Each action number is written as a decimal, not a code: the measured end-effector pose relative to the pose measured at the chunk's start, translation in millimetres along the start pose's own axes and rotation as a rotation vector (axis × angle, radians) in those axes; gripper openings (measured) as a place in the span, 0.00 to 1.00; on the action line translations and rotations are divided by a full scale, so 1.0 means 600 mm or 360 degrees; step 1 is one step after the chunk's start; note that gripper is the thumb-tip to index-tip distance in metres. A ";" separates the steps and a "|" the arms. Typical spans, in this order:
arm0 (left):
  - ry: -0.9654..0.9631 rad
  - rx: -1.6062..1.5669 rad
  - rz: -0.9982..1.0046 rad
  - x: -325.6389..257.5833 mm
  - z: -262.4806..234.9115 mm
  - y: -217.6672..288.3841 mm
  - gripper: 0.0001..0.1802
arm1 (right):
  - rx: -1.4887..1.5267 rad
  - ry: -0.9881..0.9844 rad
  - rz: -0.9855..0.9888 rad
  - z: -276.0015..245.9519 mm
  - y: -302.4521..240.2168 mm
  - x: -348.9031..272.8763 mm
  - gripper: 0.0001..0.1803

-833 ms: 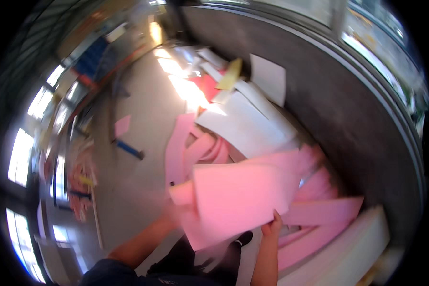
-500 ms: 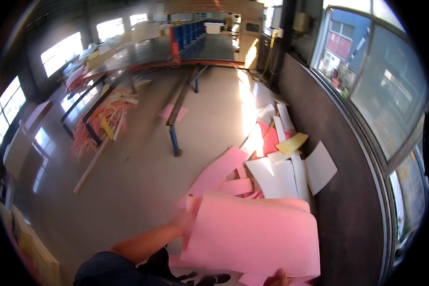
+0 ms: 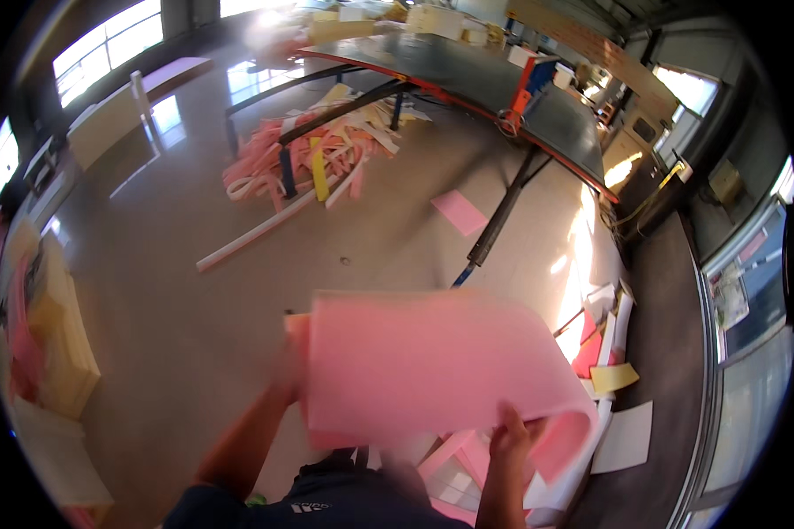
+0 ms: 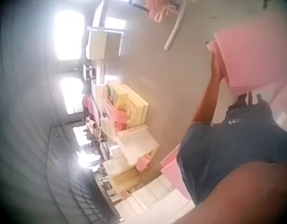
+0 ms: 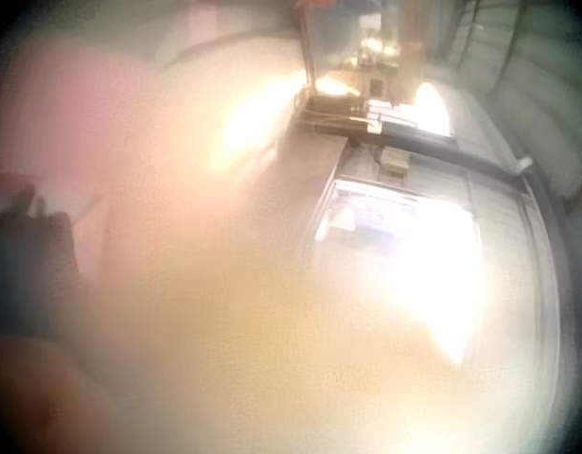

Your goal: The person gathers pink foam sheets from the floor, places them on a cutting table, and uses a straightedge and marker to measure and mark cut lines. The person then uses a manual guillotine-style cutter to slice the foam into smaller rectangular pieces, repeating the process for multiple sheets.

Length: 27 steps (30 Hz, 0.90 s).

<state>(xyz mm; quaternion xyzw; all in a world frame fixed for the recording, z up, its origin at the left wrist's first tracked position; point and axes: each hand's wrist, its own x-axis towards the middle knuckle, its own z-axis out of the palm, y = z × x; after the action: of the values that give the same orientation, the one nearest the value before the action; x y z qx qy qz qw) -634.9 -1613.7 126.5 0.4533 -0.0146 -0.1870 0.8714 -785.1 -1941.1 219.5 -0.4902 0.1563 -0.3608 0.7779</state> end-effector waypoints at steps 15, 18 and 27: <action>0.0861 0.0764 0.0946 0.221 -0.007 0.401 0.38 | 0.1301 -0.0831 0.0921 0.352 0.432 0.403 0.23; 0.0856 0.1216 0.1034 0.323 0.041 0.450 0.37 | 0.1379 -0.0689 0.1238 0.425 0.473 0.508 0.23; 0.0223 0.1338 0.0974 0.575 0.179 0.535 0.32 | 0.1392 -0.1053 0.1553 0.580 0.688 0.792 0.50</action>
<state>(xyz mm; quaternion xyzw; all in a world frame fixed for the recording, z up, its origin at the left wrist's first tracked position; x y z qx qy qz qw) -234.9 -1648.5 395.6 0.7503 -0.1619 0.1289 0.6279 -80.8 -1947.6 74.6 -0.0928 -0.0445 0.1642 0.9811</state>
